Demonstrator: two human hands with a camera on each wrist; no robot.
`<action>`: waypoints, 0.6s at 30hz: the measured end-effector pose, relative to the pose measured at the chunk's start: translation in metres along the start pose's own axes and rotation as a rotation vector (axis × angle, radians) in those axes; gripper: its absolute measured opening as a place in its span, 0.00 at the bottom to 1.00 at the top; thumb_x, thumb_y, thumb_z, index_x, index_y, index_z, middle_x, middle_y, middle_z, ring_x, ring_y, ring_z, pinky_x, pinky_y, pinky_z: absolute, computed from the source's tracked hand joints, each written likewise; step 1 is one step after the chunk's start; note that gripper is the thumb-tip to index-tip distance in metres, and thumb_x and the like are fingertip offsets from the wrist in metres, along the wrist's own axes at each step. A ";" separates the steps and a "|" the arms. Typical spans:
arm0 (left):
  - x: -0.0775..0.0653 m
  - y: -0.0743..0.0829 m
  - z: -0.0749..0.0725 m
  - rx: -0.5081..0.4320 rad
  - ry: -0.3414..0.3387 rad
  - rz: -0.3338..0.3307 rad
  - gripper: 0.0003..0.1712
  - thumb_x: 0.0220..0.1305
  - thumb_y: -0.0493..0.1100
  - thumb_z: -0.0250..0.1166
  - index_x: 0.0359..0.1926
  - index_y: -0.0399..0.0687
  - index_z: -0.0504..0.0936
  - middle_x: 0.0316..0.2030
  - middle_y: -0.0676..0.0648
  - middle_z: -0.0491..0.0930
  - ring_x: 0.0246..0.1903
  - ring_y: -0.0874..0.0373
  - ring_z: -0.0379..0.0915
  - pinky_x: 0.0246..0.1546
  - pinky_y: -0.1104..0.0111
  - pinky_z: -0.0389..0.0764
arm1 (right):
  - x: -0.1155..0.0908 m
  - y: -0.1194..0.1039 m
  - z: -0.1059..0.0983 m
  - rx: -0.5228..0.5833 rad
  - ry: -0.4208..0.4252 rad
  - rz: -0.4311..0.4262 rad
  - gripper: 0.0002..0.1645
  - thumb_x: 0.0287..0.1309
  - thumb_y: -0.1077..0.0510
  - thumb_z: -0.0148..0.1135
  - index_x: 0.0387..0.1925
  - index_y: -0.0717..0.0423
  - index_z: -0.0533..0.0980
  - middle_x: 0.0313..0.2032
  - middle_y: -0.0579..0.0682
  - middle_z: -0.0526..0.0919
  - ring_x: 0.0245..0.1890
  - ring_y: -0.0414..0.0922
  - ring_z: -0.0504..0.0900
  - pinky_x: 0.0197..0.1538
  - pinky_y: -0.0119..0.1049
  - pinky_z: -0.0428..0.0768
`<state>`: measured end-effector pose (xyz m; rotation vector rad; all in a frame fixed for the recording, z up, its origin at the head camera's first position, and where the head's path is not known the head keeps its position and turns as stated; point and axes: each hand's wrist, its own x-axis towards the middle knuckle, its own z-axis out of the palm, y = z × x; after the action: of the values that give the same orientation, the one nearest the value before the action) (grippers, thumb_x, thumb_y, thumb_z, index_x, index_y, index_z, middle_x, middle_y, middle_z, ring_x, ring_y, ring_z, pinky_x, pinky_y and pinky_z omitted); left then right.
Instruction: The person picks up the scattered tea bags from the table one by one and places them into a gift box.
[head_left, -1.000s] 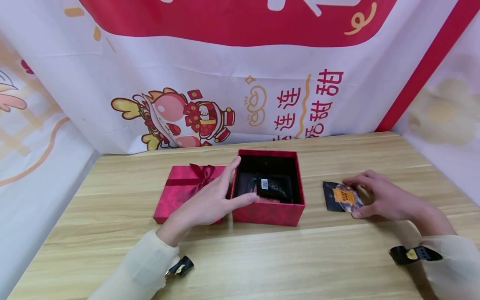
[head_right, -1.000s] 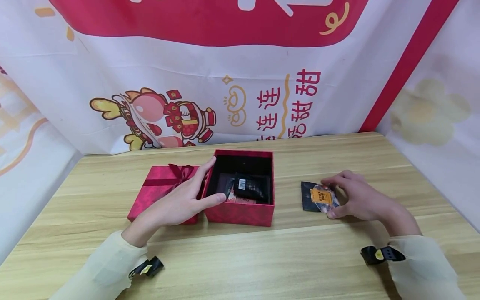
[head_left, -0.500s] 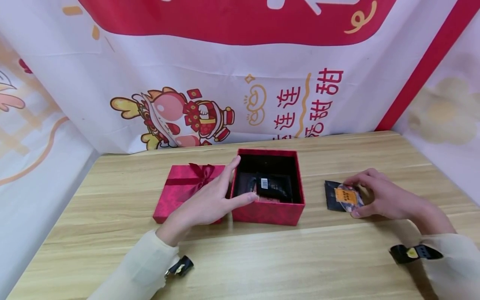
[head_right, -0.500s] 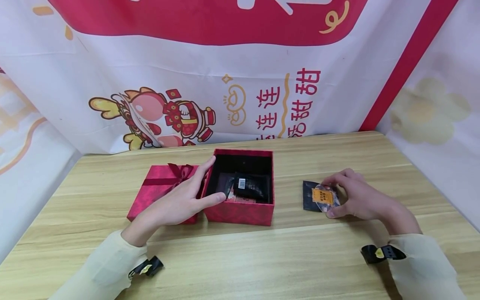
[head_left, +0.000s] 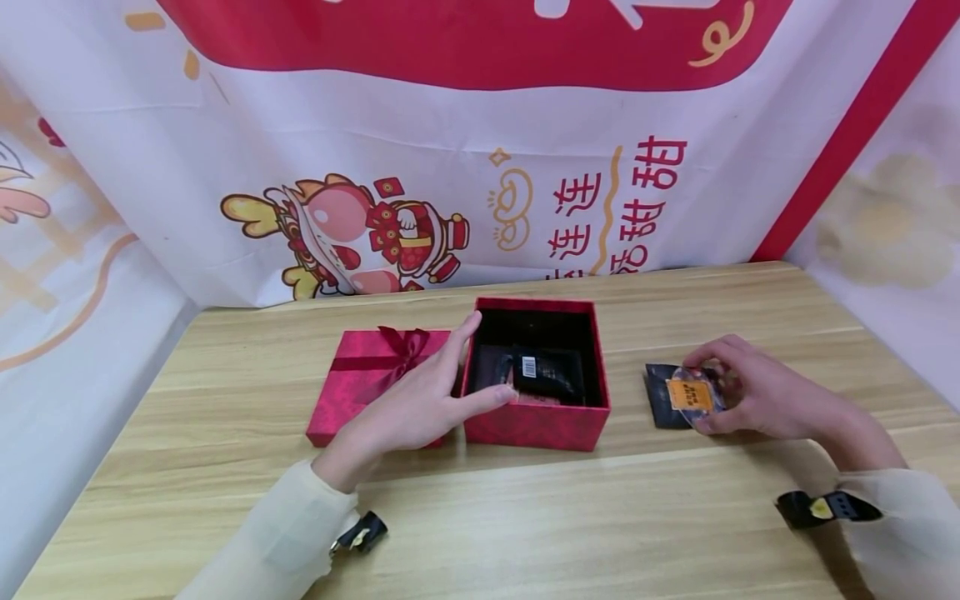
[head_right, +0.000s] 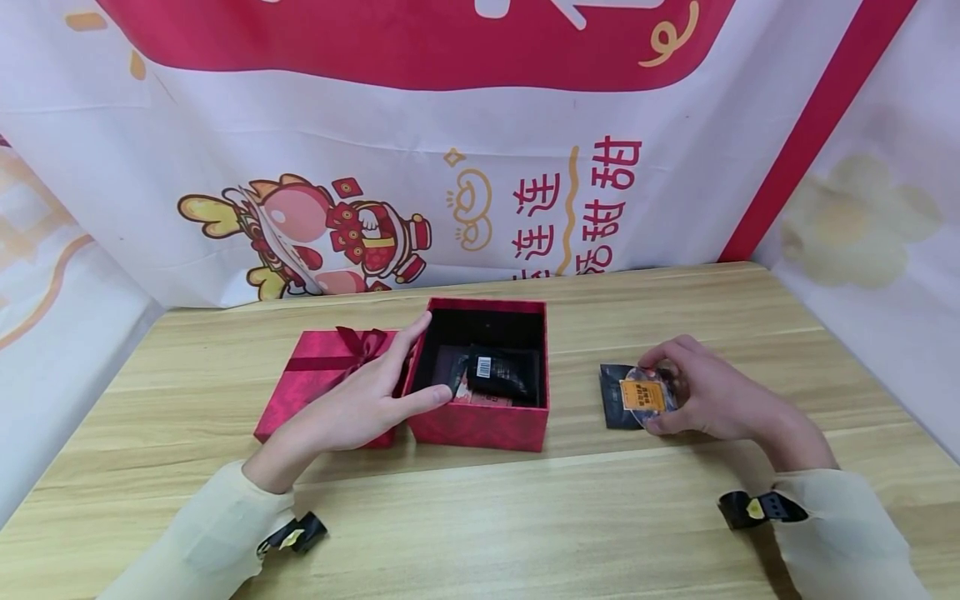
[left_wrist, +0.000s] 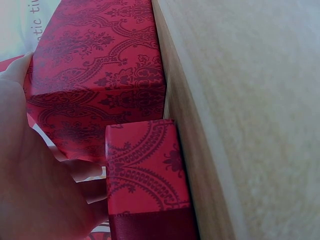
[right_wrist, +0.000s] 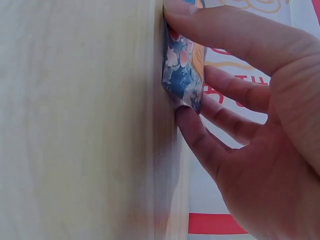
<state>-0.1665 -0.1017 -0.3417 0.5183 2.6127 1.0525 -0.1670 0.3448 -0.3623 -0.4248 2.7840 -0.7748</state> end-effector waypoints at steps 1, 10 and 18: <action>0.000 0.000 0.000 -0.001 -0.001 -0.001 0.62 0.59 0.85 0.61 0.81 0.89 0.30 0.85 0.58 0.49 0.81 0.52 0.58 0.74 0.41 0.71 | 0.000 -0.001 0.000 0.007 -0.004 0.007 0.47 0.48 0.45 0.86 0.67 0.52 0.73 0.62 0.59 0.70 0.53 0.54 0.78 0.49 0.30 0.81; 0.000 0.000 0.000 -0.003 0.002 -0.002 0.62 0.59 0.85 0.61 0.81 0.90 0.30 0.85 0.58 0.50 0.81 0.52 0.59 0.73 0.41 0.71 | 0.000 -0.002 -0.001 -0.015 -0.029 0.040 0.54 0.48 0.42 0.86 0.72 0.56 0.72 0.66 0.66 0.66 0.55 0.59 0.77 0.58 0.59 0.83; -0.001 0.000 0.000 -0.011 0.002 -0.003 0.63 0.59 0.85 0.61 0.81 0.90 0.30 0.85 0.57 0.51 0.81 0.53 0.58 0.74 0.41 0.70 | 0.000 -0.003 -0.001 -0.022 -0.033 0.027 0.54 0.49 0.41 0.85 0.73 0.55 0.72 0.64 0.64 0.68 0.55 0.57 0.77 0.57 0.51 0.84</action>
<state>-0.1659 -0.1022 -0.3413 0.5107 2.6072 1.0657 -0.1667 0.3427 -0.3600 -0.3999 2.7646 -0.7253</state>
